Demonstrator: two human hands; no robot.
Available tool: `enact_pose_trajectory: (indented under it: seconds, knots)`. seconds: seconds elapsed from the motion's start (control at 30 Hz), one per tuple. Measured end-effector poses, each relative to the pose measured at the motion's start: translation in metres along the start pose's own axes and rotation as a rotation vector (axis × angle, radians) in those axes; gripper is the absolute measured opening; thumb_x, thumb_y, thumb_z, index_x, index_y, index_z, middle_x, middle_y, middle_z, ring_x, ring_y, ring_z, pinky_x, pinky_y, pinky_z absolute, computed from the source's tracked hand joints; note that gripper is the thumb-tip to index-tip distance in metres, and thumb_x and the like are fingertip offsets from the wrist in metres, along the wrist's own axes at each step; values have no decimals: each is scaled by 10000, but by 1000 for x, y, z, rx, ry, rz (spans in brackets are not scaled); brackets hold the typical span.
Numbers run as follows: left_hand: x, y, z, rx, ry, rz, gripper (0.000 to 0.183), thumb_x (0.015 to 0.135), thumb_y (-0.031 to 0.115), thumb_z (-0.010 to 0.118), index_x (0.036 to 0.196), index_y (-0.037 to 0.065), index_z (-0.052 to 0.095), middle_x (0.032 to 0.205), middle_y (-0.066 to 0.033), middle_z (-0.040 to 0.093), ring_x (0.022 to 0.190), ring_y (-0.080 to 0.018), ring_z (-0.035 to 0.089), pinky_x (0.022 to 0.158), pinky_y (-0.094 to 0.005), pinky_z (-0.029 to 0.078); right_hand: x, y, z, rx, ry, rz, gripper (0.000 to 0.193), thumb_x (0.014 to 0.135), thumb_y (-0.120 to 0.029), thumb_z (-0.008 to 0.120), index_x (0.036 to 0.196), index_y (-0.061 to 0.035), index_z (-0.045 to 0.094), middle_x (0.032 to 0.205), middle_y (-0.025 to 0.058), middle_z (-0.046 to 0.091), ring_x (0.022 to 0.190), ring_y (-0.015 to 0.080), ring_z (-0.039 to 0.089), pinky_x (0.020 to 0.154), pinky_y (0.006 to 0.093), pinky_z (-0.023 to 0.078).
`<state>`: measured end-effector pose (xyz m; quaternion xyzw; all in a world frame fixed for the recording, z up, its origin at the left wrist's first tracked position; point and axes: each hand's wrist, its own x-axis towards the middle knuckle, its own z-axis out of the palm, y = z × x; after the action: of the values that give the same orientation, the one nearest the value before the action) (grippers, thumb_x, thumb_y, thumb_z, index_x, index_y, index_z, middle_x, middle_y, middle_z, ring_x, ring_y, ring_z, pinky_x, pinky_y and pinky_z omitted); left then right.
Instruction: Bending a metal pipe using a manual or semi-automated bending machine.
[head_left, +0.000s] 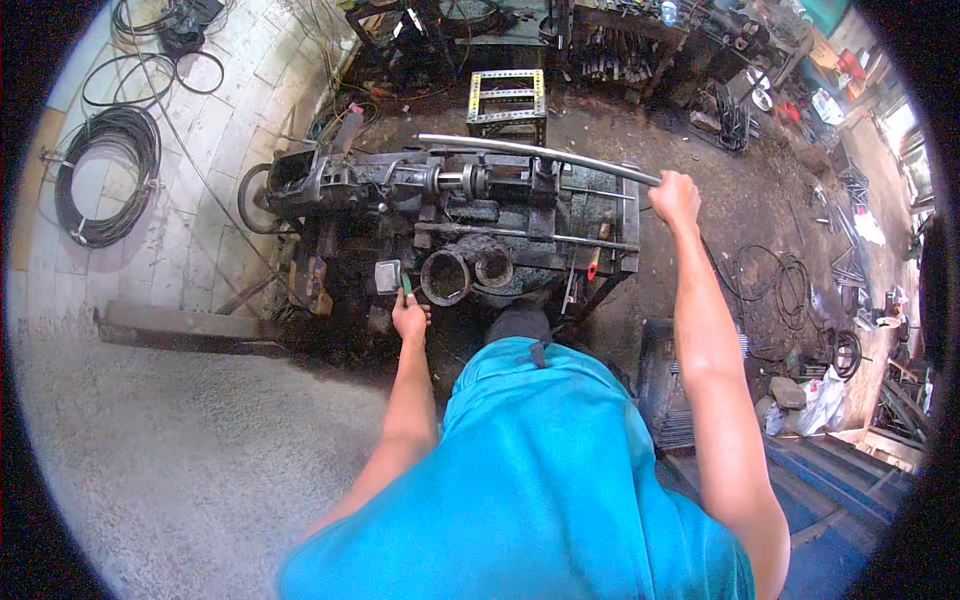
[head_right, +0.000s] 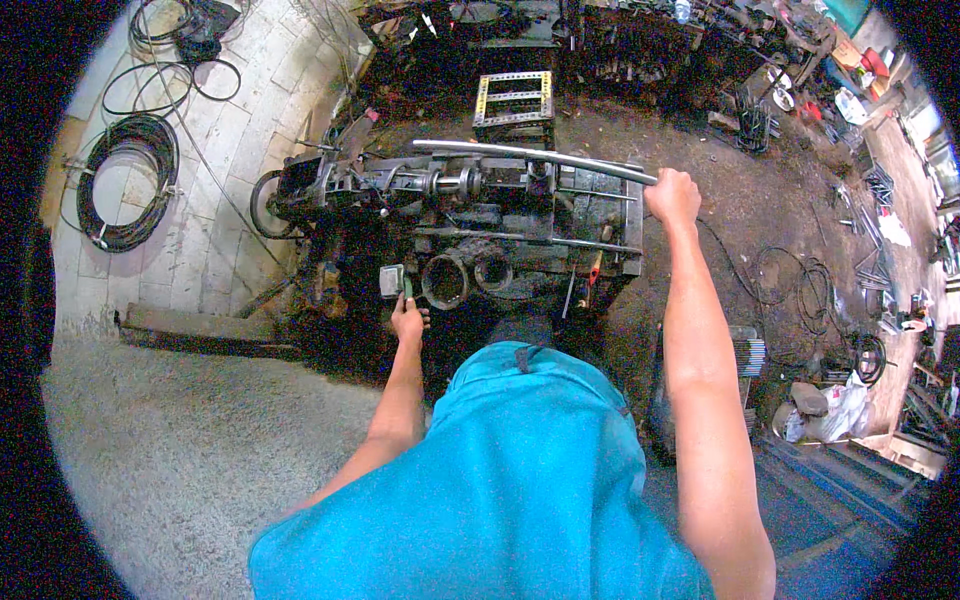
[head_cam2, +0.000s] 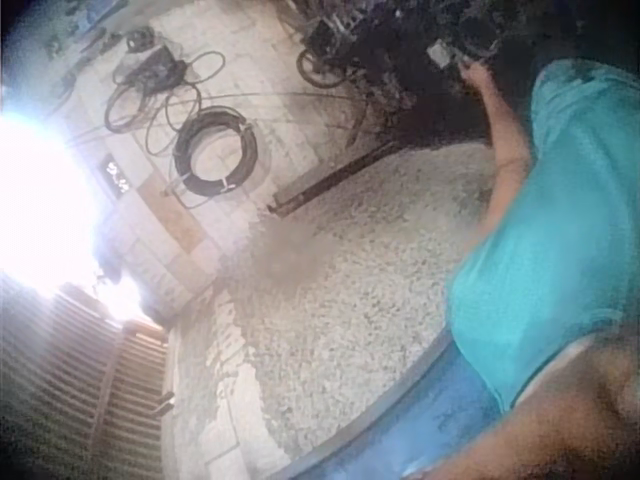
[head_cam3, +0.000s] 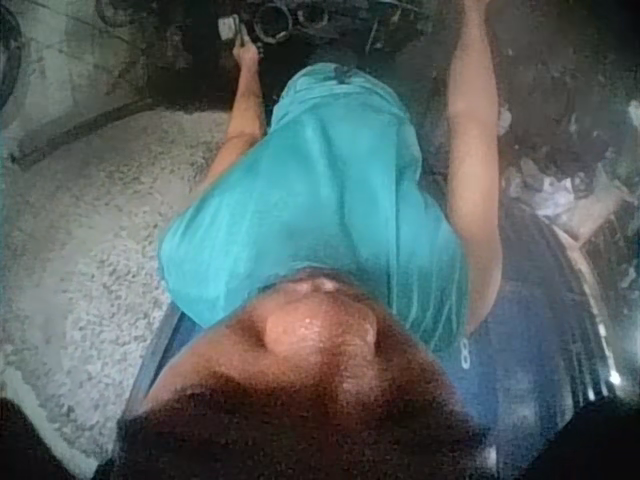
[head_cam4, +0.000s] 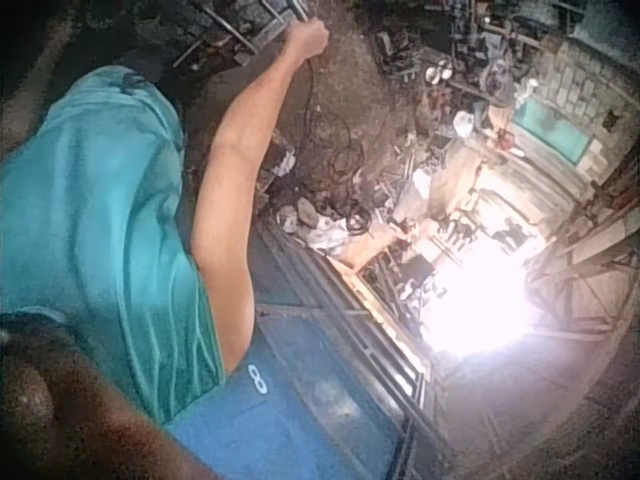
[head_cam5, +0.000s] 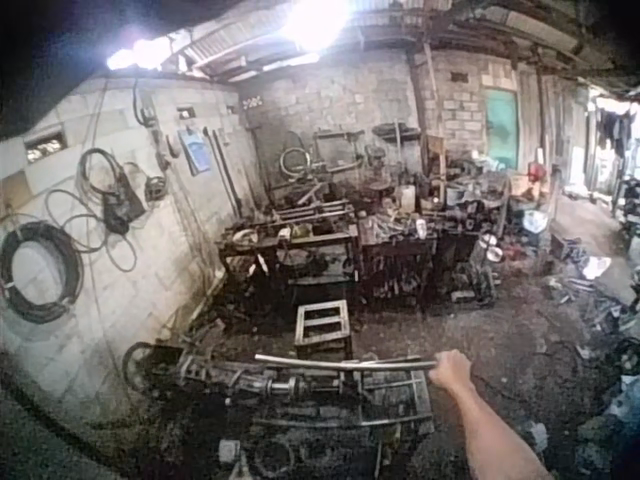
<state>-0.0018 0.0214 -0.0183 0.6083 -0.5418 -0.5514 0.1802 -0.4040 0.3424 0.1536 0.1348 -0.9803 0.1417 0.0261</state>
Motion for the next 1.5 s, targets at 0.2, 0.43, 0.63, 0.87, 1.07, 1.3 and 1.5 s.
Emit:
enact_pose_trajectory:
  seconds: [0.2, 0.43, 0.63, 0.87, 1.07, 1.3, 1.5]
  knots:
    - [7, 7, -9, 83, -4, 22, 392, 944, 205, 504, 1329, 130, 495, 633, -40, 591, 454, -109, 505, 403, -267, 412, -3, 0, -2, -19, -31, 11, 256, 710, -181, 562, 891, -55, 692, 920, 246, 650, 889, 408, 633, 790, 484, 511]
    - [18, 3, -15, 44, -59, 2, 413, 909, 168, 563, 1314, 104, 509, 650, -32, 593, 464, -93, 503, 390, -248, 394, 0, -1, 2, -34, -56, 30, 276, 705, -165, 557, 924, -75, 699, 945, 234, 653, 899, 407, 631, 797, 480, 510]
    - [25, 8, -16, 20, -140, -13, 398, 911, 182, 566, 1301, 111, 525, 653, -18, 587, 460, -87, 499, 379, -241, 374, -3, -6, 1, -23, -14, 40, 274, 714, -156, 543, 927, -73, 695, 930, 233, 652, 892, 401, 631, 795, 485, 506]
    - [22, 13, -23, 24, -170, -53, 405, 913, 174, 551, 1316, 145, 517, 699, -30, 618, 509, -96, 526, 433, -249, 413, -7, -13, 0, -59, 1, 35, 274, 726, -160, 532, 930, -78, 696, 930, 229, 653, 897, 401, 629, 804, 482, 500]
    - [27, 22, -32, 56, -248, -52, 410, 905, 178, 566, 1310, 136, 522, 707, -26, 623, 510, -92, 524, 443, -247, 417, -3, -13, 1, -120, -52, 76, 283, 724, -175, 547, 948, -94, 698, 959, 219, 655, 923, 388, 627, 831, 458, 500]
    - [52, 13, -35, 111, -260, 61, 413, 837, 201, 650, 1219, 56, 593, 693, -52, 645, 530, -95, 556, 482, -252, 438, -1, -27, -10, -145, -109, 107, 381, 724, -170, 533, 1073, -112, 675, 1007, 235, 636, 968, 378, 616, 856, 454, 489]
    - [55, 33, -40, 338, -277, 160, 489, 783, 222, 700, 1191, -22, 585, 731, -99, 674, 572, -133, 606, 562, -291, 479, -3, -23, -3, -166, -78, 139, 325, 719, -167, 557, 1006, -103, 696, 982, 228, 649, 944, 380, 622, 841, 457, 496]
